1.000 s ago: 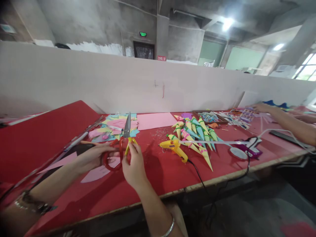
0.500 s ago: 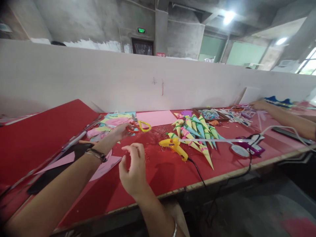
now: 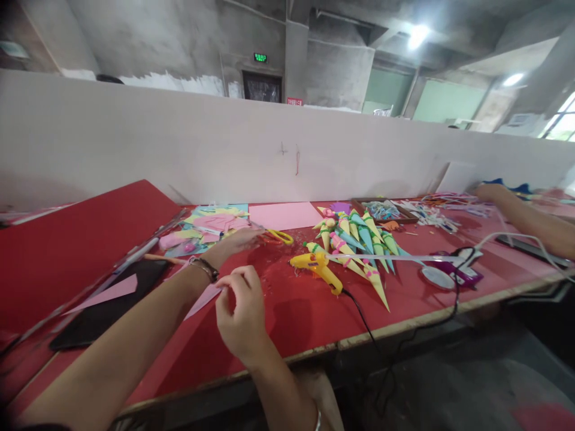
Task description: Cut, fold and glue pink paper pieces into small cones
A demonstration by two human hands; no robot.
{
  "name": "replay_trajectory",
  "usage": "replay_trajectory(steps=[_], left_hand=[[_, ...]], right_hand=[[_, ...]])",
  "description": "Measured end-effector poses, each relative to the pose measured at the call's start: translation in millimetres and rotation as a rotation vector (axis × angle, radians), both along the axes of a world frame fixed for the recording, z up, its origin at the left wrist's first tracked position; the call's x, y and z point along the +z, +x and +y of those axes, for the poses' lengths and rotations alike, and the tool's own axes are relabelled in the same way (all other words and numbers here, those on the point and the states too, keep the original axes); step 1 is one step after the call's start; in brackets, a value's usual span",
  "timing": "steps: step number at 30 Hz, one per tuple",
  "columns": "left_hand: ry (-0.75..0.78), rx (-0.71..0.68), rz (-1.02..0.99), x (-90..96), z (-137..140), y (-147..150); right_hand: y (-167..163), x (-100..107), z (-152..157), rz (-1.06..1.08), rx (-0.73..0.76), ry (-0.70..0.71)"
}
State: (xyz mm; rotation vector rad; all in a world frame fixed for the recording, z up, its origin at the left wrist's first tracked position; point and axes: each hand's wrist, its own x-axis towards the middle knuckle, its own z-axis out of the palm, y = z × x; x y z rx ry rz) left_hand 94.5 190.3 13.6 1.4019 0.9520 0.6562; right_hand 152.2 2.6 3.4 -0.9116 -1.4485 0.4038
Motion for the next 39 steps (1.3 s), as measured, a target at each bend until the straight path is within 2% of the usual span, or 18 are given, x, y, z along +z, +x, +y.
replay_trajectory(steps=[3,7,10,12,13,15,19,23,28,35,39], left_hand=[[0.042,0.008,0.206,12.0,-6,-13],[0.139,-0.041,0.361,43.4,-25,-31],[0.258,-0.061,0.418,65.1,-49,-57],[0.298,-0.076,0.477,69.2,-68,-83],[0.326,-0.09,0.522,67.3,-78,-97],[0.535,-0.126,0.748,56.6,-96,-124],[0.627,0.007,0.875,24.3,-118,-155],[0.665,0.107,0.964,1.1,-121,-161],[0.703,0.163,1.0,-10.0,-119,-160],[0.712,0.093,0.981,-13.3,-118,-154],[0.713,0.097,0.979,-13.0,-121,-151]], right_hand=[[-1,0,1,-0.015,0.019,-0.001],[-2,0,2,-0.05,0.031,-0.034],[-2,-2,4,-0.085,0.022,-0.07],[-1,-6,6,-0.133,0.012,-0.123],[0,-8,7,-0.174,0.016,-0.162],[2,-12,10,-0.304,0.057,-0.248],[-1,-21,10,-0.661,0.199,-0.308],[-13,-24,5,-0.854,0.31,-0.261],[-15,-20,0,-0.897,0.311,-0.264],[-8,-17,-2,-0.888,0.289,-0.274],[-8,-16,-3,-0.897,0.277,-0.288]])
